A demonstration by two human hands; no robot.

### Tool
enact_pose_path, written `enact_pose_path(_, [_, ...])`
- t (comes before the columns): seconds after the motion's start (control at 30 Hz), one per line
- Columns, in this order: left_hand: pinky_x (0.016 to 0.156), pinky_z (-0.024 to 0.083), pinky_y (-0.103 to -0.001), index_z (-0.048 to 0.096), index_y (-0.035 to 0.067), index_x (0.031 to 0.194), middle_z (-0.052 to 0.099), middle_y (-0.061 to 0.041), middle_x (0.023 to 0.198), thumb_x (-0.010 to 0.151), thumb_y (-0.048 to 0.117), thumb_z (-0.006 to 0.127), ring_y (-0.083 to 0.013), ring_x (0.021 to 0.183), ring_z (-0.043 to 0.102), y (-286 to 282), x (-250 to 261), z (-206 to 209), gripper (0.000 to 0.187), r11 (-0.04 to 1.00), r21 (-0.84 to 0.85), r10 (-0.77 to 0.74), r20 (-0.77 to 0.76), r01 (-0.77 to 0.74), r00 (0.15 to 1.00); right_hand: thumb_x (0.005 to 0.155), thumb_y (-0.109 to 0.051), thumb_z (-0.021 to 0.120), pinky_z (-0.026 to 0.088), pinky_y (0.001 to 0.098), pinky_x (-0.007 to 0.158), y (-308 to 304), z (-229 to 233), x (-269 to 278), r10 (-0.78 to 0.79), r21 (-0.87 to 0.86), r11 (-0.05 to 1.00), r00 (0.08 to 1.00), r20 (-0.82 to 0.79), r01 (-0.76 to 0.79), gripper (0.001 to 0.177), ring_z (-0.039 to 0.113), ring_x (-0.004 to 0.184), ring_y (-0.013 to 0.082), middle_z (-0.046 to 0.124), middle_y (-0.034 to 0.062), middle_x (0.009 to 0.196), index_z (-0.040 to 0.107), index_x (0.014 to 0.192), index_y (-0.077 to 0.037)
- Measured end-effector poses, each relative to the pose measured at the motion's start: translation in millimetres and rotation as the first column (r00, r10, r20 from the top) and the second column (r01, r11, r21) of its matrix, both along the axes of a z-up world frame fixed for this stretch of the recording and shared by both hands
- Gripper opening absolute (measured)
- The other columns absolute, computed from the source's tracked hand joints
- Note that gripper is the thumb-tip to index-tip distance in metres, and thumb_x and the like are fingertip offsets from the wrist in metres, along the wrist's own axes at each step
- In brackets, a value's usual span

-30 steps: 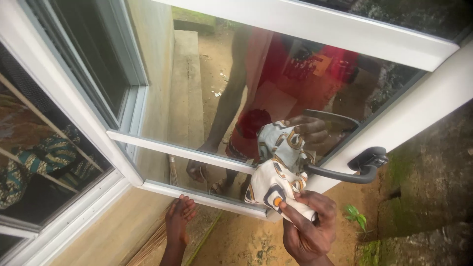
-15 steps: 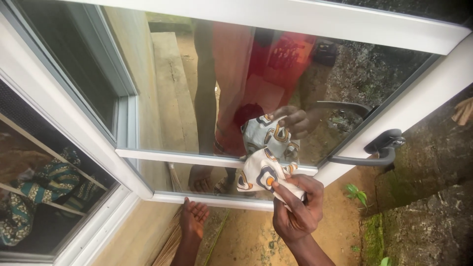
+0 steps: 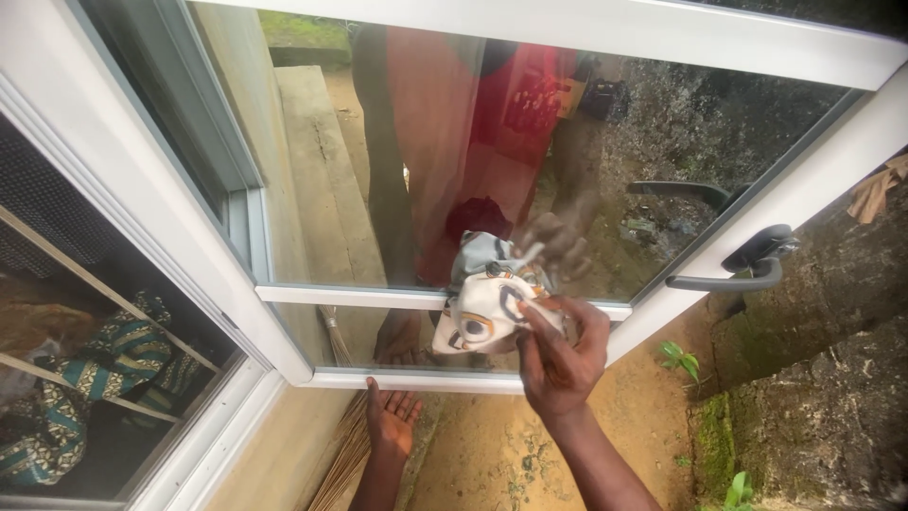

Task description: Cleaning a glass door using a cloth.

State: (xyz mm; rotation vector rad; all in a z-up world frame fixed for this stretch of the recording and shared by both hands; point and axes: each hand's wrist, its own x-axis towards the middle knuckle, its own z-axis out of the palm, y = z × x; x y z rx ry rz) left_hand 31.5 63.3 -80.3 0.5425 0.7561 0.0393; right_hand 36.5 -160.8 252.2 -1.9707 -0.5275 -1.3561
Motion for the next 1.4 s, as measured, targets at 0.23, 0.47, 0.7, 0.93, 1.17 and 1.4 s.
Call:
enact_pose_path(0.23, [0.116, 0.038, -0.055, 0.026, -0.001, 0.157, 0.039, -0.028, 0.153, 0.087, 0.076, 0.051, -0.0395, 0.141, 0.043, 9.7, -0.5, 29.9, 0.107, 0.998, -0.065, 0.003, -0.031, -0.005, 1.0, 0.079, 0.002, 0.079, 0.05, 0.028, 0.066, -9.8, 0.2, -5.7, -0.103, -0.021, 0.995, 0.985, -0.136, 0.101, 0.027, 0.061, 0.085, 0.018, 0.068, 0.007, 0.098, 0.079, 0.104, -0.008])
enact_pose_path(0.47, [0.117, 0.038, -0.054, 0.024, -0.005, 0.157, 0.038, -0.028, 0.153, 0.088, 0.076, 0.05, -0.0401, 0.141, 0.044, 15.8, 2.7, 9.5, 0.109, 0.996, -0.087, -0.031, 0.052, 0.036, 0.998, 0.085, 0.0, 0.075, 0.053, 0.0351, 0.082, 19.2, -1.4, 5.4, -0.017, -0.015, 1.0, 0.999, 0.043, 0.018, 0.014, 0.062, 0.106, 0.023, 0.066, 0.013, 0.115, 0.066, 0.092, -0.008])
enact_pose_path(0.7, [0.116, 0.039, -0.053, 0.028, -0.004, 0.157, 0.041, -0.026, 0.153, 0.088, 0.077, 0.049, -0.0383, 0.138, 0.047, 16.6, 4.9, 3.5, 0.109, 0.995, -0.088, -0.047, 0.053, 0.052, 0.997, 0.091, -0.006, 0.069, 0.053, 0.0371, 0.095, 56.6, -18.5, 17.8, 0.048, -0.191, 0.981, 0.997, 0.052, -0.038, 0.018, 0.06, 0.118, 0.0269, 0.069, 0.009, 0.13, 0.076, 0.107, -0.012])
enact_pose_path(0.93, [0.114, 0.041, -0.053, 0.028, -0.003, 0.156, 0.044, -0.024, 0.148, 0.089, 0.076, 0.049, -0.0363, 0.136, 0.048, 18.1, 3.0, 1.8, 0.106, 0.995, -0.084, -0.051, 0.062, 0.056, 0.997, 0.088, -0.017, 0.077, 0.047, 0.0504, 0.108, 105.2, 22.2, -14.1, 0.206, -0.267, 0.939, 0.976, -0.067, -0.217, 0.034, 0.057, 0.13, 0.0371, 0.061, 0.0189, 0.14, 0.072, 0.12, -0.006])
enact_pose_path(1.17, [0.111, 0.04, -0.047, 0.036, 0.009, 0.158, 0.048, -0.014, 0.143, 0.093, 0.078, 0.043, -0.0267, 0.13, 0.05, 20.5, 1.4, 13.7, 0.095, 0.988, -0.098, -0.108, 0.073, 0.115, 0.991, 0.09, -0.016, 0.077, 0.042, 0.0551, 0.119, 137.9, 16.9, -11.2, 0.331, -0.343, 0.865, 0.931, -0.156, -0.365, 0.036, 0.048, 0.146, 0.0413, 0.055, 0.0188, 0.15, 0.071, 0.124, -0.007])
enact_pose_path(1.4, [0.109, 0.04, -0.044, 0.037, 0.021, 0.157, 0.051, -0.005, 0.149, 0.092, 0.075, 0.038, -0.0209, 0.132, 0.053, 18.0, -5.7, 42.6, 0.085, 0.991, 0.0, -0.136, 0.089, 0.136, 0.987, 0.092, -0.012, 0.071, 0.039, 0.0566, 0.123, 160.1, 17.1, -1.6, 0.428, -0.409, 0.776, 0.877, -0.218, -0.481, 0.038, 0.043, 0.15, 0.0416, 0.052, 0.0189, 0.154, 0.069, 0.129, -0.004])
